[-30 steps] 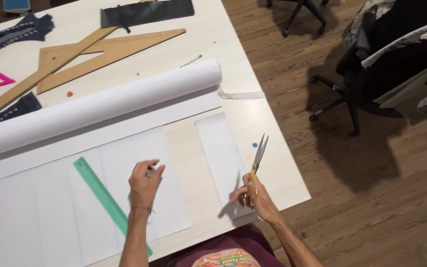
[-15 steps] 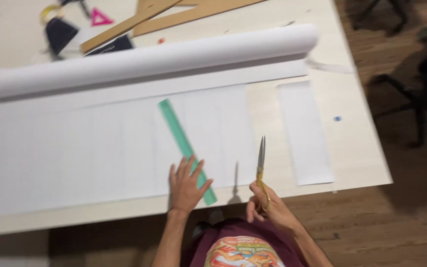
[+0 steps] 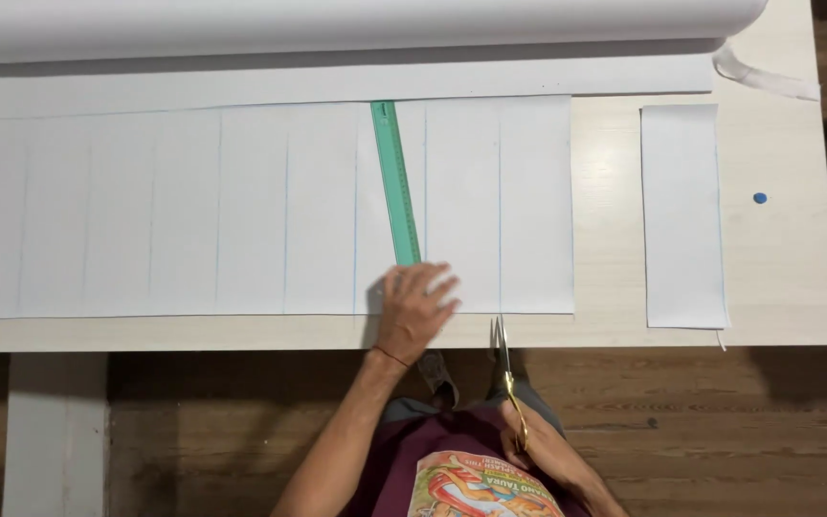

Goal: Cutting strips of paper from a roll using scissors along pre-drawn lines

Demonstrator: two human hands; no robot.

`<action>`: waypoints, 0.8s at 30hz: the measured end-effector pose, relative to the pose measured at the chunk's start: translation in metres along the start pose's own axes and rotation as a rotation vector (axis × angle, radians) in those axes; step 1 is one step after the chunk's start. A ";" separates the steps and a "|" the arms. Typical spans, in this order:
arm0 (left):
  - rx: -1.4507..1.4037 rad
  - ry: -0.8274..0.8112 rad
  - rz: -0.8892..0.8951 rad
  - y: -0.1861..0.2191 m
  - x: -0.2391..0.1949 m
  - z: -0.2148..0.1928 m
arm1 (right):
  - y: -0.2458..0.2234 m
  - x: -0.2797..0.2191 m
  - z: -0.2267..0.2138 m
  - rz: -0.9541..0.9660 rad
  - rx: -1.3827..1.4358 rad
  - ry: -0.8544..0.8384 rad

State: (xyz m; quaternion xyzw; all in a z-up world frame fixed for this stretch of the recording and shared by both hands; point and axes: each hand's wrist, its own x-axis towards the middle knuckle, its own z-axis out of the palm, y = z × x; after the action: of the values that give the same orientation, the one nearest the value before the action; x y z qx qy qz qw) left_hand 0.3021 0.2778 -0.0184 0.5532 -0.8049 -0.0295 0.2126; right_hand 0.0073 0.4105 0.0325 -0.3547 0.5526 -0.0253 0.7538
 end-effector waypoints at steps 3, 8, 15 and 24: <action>-0.157 0.019 0.062 0.027 -0.007 0.027 | 0.009 0.012 0.000 -0.095 0.067 0.040; -0.162 0.187 0.143 0.049 0.011 0.012 | 0.007 0.032 -0.003 -0.200 0.057 0.072; -0.048 0.281 0.281 0.056 0.021 0.009 | -0.003 0.027 -0.005 -0.122 0.075 0.049; -0.104 0.347 0.340 0.056 0.020 0.015 | -0.015 0.011 0.001 -0.067 0.052 0.030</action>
State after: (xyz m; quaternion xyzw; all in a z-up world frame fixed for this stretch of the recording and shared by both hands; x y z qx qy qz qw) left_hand 0.2413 0.2791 -0.0097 0.3947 -0.8354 0.0607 0.3776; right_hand 0.0181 0.3955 0.0317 -0.3528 0.5507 -0.0701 0.7532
